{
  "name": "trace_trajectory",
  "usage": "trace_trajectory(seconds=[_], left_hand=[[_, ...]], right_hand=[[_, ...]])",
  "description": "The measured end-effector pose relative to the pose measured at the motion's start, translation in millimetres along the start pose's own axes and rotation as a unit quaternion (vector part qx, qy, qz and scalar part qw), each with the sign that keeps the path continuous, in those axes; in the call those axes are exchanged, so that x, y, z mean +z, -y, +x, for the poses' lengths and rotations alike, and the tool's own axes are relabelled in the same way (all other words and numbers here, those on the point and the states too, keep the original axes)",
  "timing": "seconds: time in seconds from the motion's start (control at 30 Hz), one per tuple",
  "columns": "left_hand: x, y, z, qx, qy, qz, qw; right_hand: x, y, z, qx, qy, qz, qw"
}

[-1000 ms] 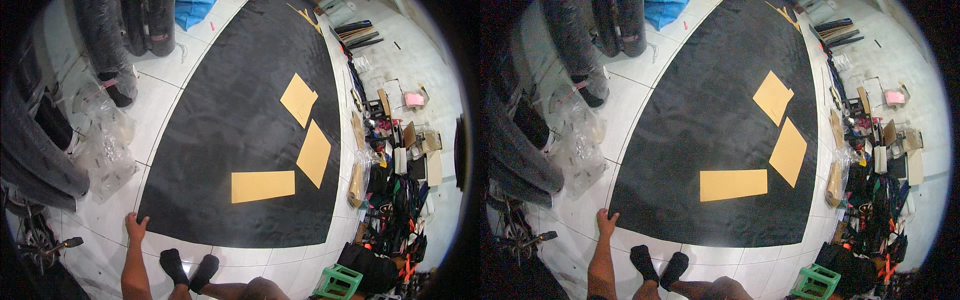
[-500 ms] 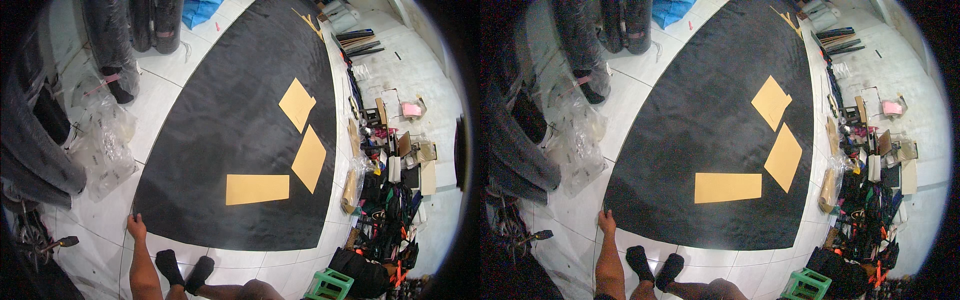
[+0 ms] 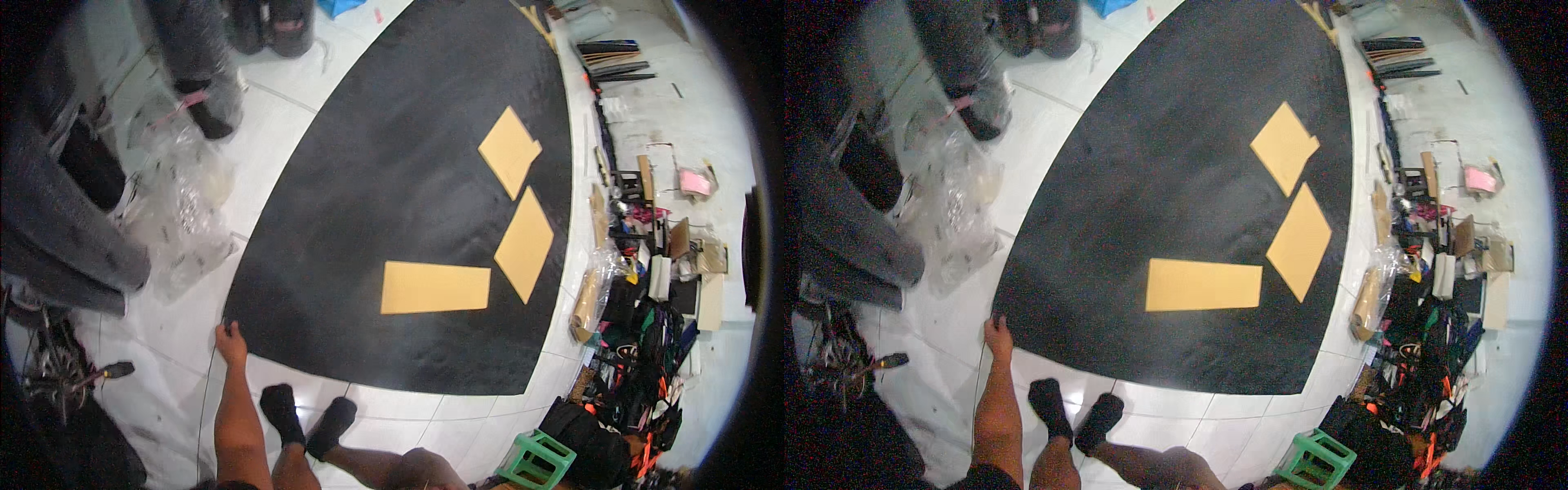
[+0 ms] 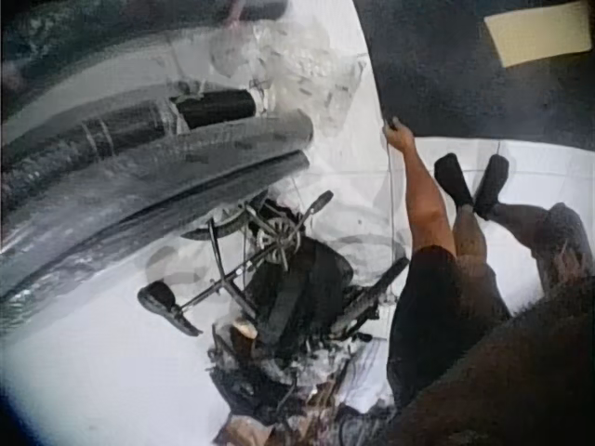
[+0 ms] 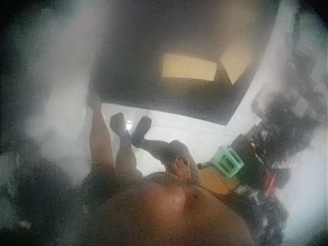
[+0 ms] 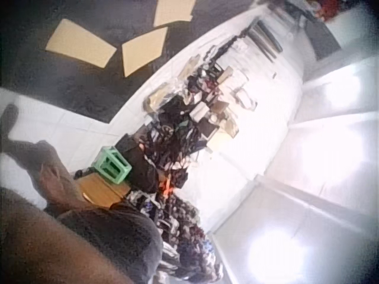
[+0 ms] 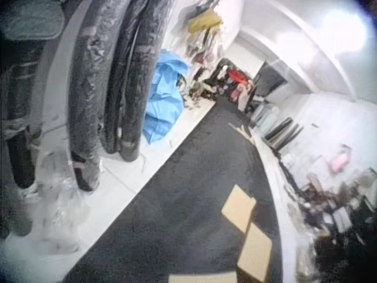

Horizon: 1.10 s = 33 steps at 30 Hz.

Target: The person uses a small knife to cut rectangular and square pieces from a large black fabric sheet laid out on the floor. They position the fabric, trace the shapes, and cut them out, then move the fabric to a new position to continue cutting more pieces.

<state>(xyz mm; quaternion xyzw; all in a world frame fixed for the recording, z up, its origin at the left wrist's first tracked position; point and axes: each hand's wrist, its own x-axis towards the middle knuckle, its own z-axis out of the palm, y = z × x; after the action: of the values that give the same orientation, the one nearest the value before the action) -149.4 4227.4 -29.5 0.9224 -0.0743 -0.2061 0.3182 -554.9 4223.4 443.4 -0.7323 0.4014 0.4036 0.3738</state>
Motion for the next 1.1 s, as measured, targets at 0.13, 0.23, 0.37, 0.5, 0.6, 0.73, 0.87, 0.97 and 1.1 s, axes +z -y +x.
trace_trajectory(seconds=[0.13, 0.23, 0.37, 0.5, 0.6, 0.73, 0.87, 0.97, 1.1], left_hand=[[4.4, 0.8, 3.0, 0.069, -0.019, 0.060, 0.996], [-11.6, 11.1, 11.1, 0.008, 0.020, 0.050, 0.998], [-35.7, 24.5, 9.2, 0.039, 0.007, 0.073, 0.997], [-36.5, 7.2, 9.0, -0.014, 0.011, 0.039, 0.999], [-41.1, 15.7, 10.3, -0.002, -0.004, 0.040, 0.999], [-37.4, 14.5, 18.4, -0.029, 0.029, 0.075, 0.996], [-33.0, 13.5, 27.9, -0.079, 0.028, 0.132, 0.988], [-63.3, 38.2, 32.4, 0.069, 0.057, 0.269, 0.959], [-113.6, 43.6, -17.5, 0.350, 0.135, 0.362, 0.853]], right_hand=[[-14.4, 12.4, -6.2, -0.004, -0.009, -0.006, 1.000], [-25.2, 20.5, -13.3, -0.006, -0.005, -0.022, 1.000], [-44.0, 22.7, -14.9, -0.019, 0.006, -0.039, 0.999], [-30.9, 11.5, -17.2, -0.048, 0.012, -0.074, 0.996], [-28.2, 9.3, -20.7, -0.061, 0.024, -0.094, 0.993], [-37.2, 19.2, -17.9, -0.049, -0.004, -0.054, 0.997], [-29.0, 20.6, -26.6, -0.068, -0.079, -0.030, 0.994], [-36.1, 39.6, -25.7, -0.067, -0.129, 0.036, 0.989], [8.3, 53.2, -18.9, -0.052, -0.188, 0.114, 0.974]])
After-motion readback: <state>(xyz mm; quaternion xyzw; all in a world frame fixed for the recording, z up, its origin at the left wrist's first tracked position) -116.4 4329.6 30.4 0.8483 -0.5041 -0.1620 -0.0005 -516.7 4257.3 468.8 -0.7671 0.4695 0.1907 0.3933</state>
